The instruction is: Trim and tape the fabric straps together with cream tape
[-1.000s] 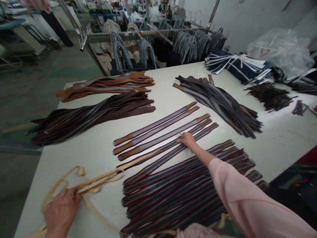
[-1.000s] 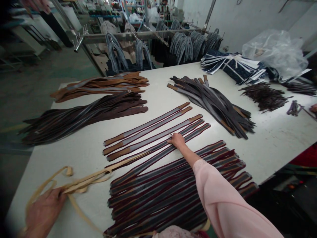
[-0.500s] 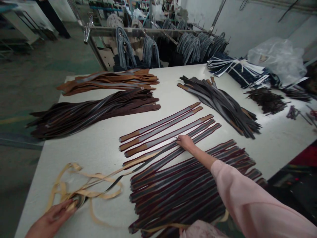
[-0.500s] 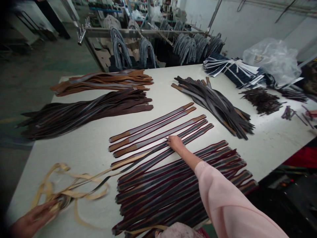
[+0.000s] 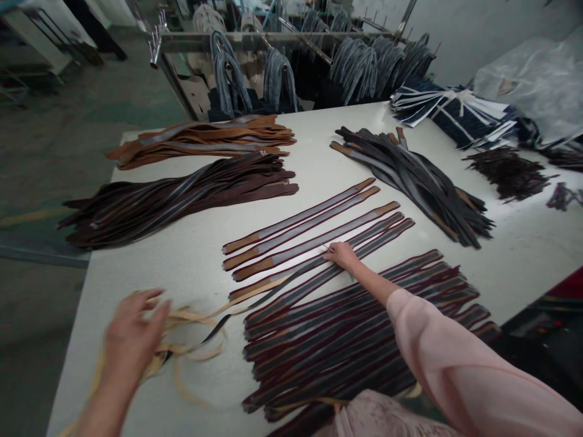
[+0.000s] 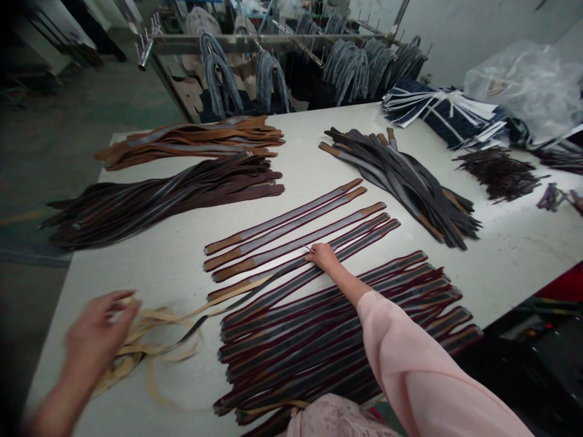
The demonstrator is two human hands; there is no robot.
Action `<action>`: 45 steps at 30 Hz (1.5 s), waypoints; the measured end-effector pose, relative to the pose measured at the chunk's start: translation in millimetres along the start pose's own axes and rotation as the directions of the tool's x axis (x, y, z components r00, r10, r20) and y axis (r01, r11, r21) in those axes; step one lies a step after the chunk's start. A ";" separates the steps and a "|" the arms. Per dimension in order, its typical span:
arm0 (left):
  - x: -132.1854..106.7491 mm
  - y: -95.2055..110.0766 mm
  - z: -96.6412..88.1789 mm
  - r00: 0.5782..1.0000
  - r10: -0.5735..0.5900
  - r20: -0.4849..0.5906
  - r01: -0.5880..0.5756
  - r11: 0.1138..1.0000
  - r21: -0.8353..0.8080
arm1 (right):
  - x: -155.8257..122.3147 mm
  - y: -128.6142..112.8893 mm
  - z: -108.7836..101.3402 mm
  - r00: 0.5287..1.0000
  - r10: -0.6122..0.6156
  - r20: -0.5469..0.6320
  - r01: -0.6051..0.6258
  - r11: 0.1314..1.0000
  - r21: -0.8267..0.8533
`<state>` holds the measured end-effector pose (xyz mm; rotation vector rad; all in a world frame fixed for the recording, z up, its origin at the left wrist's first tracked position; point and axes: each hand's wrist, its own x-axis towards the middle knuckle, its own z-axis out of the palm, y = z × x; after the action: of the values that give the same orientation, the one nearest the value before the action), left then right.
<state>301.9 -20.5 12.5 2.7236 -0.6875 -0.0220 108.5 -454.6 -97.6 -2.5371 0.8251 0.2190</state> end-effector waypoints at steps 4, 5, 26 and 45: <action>20.2 142.1 98.7 0.921 0.338 0.195 -0.244 0.889 -0.387 | 0.1 0.2 0.8 1.000 0.014 -0.008 -0.014 1.000 0.011; 21.3 167.6 120.4 0.893 0.390 0.224 -0.285 0.876 -0.388 | 0.2 0.4 0.7 1.000 0.021 -0.003 -0.021 1.000 0.016; 20.8 100.6 125.7 0.816 0.065 0.575 0.208 0.894 -0.397 | 0.6 5.1 1.4 1.000 0.011 0.014 -0.011 1.000 -0.010; -28.9 28.9 60.2 0.989 0.007 -0.146 0.007 0.995 0.095 | -6.0 -0.4 3.8 1.000 -0.008 0.023 0.009 0.999 -0.038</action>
<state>257.3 -49.9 -37.0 2.7815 -0.6613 0.2134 103.8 -449.4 -99.0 -2.5685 0.8084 0.2627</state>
